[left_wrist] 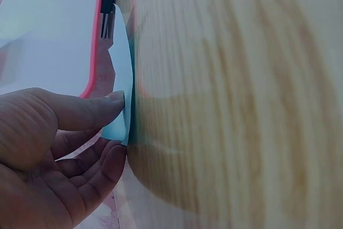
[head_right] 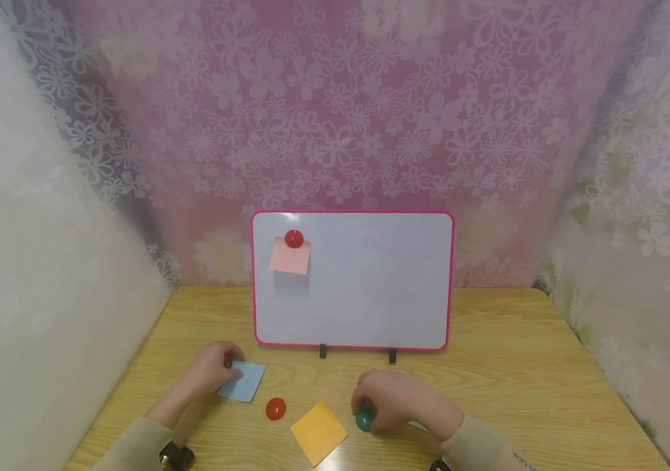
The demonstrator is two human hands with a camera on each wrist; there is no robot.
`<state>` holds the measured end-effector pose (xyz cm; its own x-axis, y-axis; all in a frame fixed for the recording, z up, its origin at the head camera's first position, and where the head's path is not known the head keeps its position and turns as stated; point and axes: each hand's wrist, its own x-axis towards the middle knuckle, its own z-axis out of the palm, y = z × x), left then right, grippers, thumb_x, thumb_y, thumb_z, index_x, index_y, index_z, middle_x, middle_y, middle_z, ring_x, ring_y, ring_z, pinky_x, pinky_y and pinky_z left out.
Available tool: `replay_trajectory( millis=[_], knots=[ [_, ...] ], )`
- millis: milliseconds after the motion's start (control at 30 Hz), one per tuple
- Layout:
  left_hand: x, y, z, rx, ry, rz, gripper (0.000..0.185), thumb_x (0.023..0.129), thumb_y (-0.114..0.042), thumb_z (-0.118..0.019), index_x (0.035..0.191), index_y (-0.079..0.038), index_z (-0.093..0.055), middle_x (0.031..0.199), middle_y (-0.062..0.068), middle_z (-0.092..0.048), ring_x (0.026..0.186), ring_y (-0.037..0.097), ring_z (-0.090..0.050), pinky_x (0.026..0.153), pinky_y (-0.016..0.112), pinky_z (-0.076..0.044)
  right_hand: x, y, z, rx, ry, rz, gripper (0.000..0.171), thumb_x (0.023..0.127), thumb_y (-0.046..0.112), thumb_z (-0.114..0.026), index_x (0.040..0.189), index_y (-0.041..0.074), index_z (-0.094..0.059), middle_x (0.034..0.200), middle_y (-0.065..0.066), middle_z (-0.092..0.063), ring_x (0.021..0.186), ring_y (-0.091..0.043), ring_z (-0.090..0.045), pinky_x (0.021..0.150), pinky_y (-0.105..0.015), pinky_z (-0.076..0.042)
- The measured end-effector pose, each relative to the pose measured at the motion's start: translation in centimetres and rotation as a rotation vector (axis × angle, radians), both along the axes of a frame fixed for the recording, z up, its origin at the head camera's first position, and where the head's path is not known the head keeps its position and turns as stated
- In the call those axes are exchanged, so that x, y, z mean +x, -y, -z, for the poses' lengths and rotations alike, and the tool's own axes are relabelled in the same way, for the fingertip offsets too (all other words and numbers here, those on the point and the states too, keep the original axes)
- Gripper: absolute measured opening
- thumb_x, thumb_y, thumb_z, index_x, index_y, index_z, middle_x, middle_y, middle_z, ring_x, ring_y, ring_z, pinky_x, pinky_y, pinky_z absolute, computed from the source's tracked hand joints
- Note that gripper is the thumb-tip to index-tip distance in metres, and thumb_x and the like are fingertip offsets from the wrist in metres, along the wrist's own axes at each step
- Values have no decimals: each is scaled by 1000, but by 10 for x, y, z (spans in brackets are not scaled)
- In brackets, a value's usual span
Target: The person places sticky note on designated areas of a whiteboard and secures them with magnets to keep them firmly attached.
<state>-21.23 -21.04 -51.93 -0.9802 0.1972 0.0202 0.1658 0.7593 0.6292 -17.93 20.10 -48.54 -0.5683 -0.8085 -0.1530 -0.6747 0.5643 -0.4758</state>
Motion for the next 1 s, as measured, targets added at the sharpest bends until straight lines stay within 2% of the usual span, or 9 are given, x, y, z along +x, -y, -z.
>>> replay_trajectory(
  millis=[300,700,1000],
  knots=[
    [4,-2,-4,-5,7,-2,19,82,5,-88,89,-7,-74,81,0,-64,76,16,-55,71,37,-51,0,1,1,18,15,-7,30,77,7,-93,99,24,-81,91,19,-61,79,3,-52,73,-19,-51],
    [1,0,-1,-2,-1,-14,18,92,9,-76,87,-8,-73,79,-3,-62,75,15,-55,70,35,-50,3,2,-5,14,-18,-29,35,72,3,-92,97,24,-80,88,19,-60,77,3,-50,71,-18,-48],
    [2,1,0,-3,-17,-19,17,94,7,-75,86,-9,-74,79,-2,-63,74,14,-55,69,34,-50,3,3,-7,0,-36,-53,35,71,1,-90,96,23,-79,88,18,-59,76,4,-48,70,-17,-47]
  ],
)
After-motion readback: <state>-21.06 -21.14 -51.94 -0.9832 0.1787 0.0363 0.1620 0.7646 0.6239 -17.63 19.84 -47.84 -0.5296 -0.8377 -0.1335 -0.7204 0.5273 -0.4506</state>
